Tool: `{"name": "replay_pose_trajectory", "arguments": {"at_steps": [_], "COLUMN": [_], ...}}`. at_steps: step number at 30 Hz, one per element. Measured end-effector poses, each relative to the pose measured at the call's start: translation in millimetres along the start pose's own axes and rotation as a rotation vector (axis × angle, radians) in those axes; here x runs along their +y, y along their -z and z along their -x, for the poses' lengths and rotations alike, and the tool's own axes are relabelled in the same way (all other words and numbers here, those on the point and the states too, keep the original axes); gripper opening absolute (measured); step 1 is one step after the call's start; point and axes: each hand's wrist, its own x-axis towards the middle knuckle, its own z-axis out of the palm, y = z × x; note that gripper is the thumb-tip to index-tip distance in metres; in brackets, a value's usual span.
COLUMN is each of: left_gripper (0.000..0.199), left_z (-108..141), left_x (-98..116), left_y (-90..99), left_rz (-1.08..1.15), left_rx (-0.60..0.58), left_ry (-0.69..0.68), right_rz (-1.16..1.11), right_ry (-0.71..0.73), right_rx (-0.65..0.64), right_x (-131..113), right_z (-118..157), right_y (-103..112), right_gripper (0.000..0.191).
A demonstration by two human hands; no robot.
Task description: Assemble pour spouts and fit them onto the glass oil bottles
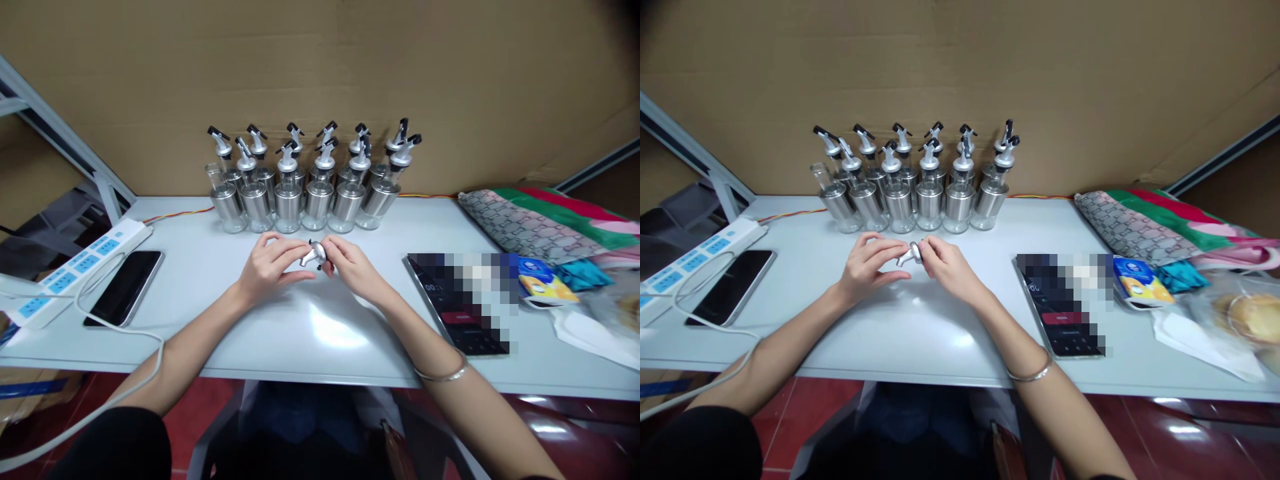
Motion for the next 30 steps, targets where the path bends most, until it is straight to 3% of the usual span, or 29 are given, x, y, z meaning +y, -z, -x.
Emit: {"name": "replay_pose_trajectory", "arguments": {"at_steps": [4, 13, 23, 27, 30], "left_gripper": [0.030, 0.019, 0.013, 0.024, 0.030], "left_z": [-0.2, -5.9, -13.8, -15.9, -17.8], "left_x": [-0.2, 0.8, 3.9, 0.6, -3.3], "left_y": [1.9, 5.7, 11.4, 18.3, 23.4], "left_rz": [-0.041, -0.137, -0.210, -0.222, -0.157], "left_rx": [-0.037, 0.023, 0.137, 0.121, 0.028], "left_ry": [0.029, -0.100, -0.144, -0.146, -0.105], "right_rz": [0.007, -0.032, -0.025, -0.050, -0.043], "right_ry": [0.012, -0.009, 0.112, 0.168, 0.190], "right_rx": [-0.041, -0.027, 0.088, 0.114, 0.119], "right_x": [-0.1, -2.8, -10.3, -11.6, -11.6], "right_z": [0.0, 1.0, 7.3, 12.5, 12.6], "right_y": [-0.2, -1.4, -6.4, -10.6, -13.0], "right_gripper": [0.042, 0.048, 0.050, 0.043, 0.038]}}
